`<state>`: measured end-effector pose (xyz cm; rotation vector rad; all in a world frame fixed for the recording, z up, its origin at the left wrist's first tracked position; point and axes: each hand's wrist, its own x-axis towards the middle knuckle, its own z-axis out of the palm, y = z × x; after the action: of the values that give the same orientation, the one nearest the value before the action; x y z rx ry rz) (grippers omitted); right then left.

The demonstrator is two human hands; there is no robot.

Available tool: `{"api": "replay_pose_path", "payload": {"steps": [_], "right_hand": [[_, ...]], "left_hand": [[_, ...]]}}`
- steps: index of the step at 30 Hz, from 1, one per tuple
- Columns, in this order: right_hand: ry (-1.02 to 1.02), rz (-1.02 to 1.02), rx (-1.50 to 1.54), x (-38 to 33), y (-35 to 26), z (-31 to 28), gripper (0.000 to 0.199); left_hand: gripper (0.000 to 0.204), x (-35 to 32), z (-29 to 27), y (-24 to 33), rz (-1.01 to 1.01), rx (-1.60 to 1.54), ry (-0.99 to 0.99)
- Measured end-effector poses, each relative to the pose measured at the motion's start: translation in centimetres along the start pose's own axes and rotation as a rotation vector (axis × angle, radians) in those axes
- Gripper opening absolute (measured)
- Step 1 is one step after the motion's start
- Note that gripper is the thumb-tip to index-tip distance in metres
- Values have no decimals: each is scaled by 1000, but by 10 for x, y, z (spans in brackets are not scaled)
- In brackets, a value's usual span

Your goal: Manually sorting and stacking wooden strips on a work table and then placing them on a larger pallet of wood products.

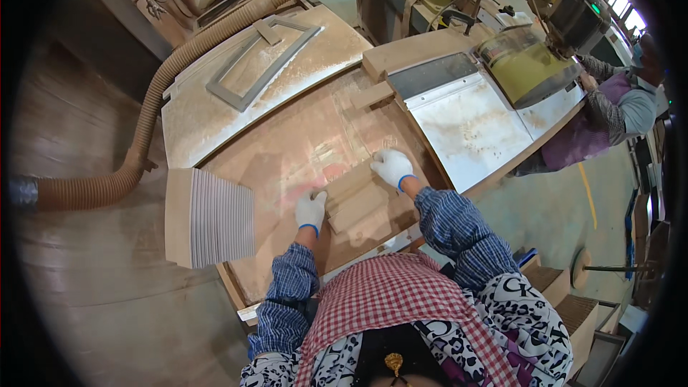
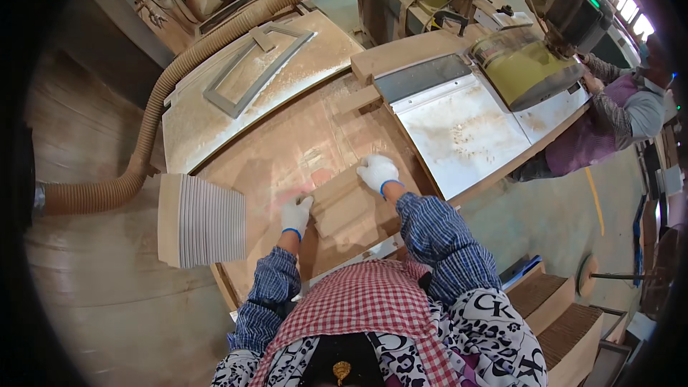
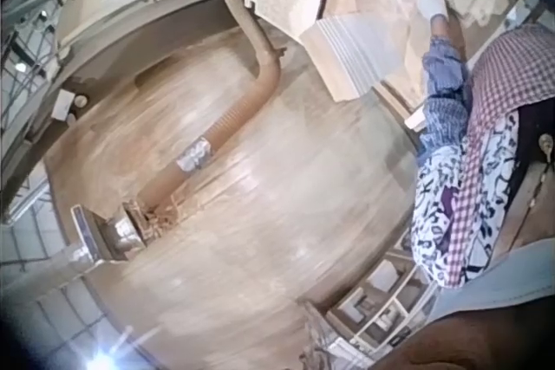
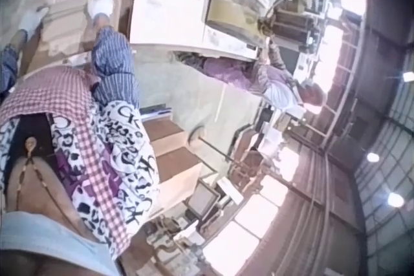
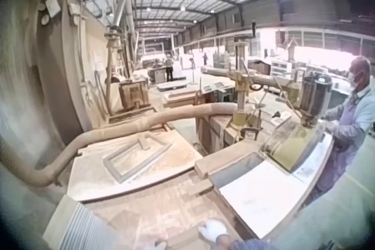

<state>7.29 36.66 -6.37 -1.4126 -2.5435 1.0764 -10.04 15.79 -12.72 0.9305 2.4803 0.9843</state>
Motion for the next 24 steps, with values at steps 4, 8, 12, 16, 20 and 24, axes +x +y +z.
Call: {"api": "replay_pose_path", "payload": {"steps": [4,8,12,16,20,24], "right_hand": [[57,43,80,-14,-7,-17,34],[135,-13,236,-57,7,-29,37],[52,-18,5,-84,26,-5,37],[43,17,169,-86,31,5,40],[60,22,214,-95,44,9,44],[92,8,212,-100,49,14,49]], "left_hand": [[47,-6,-18,25,-315,-436,-124],[45,-58,-58,79,-259,-457,-118],[52,-83,-38,42,-191,-161,-169],[43,-89,-11,3,-334,-261,-149],[46,-96,-10,16,-301,-266,-178],[40,-101,-18,32,-237,-150,-143]]}}
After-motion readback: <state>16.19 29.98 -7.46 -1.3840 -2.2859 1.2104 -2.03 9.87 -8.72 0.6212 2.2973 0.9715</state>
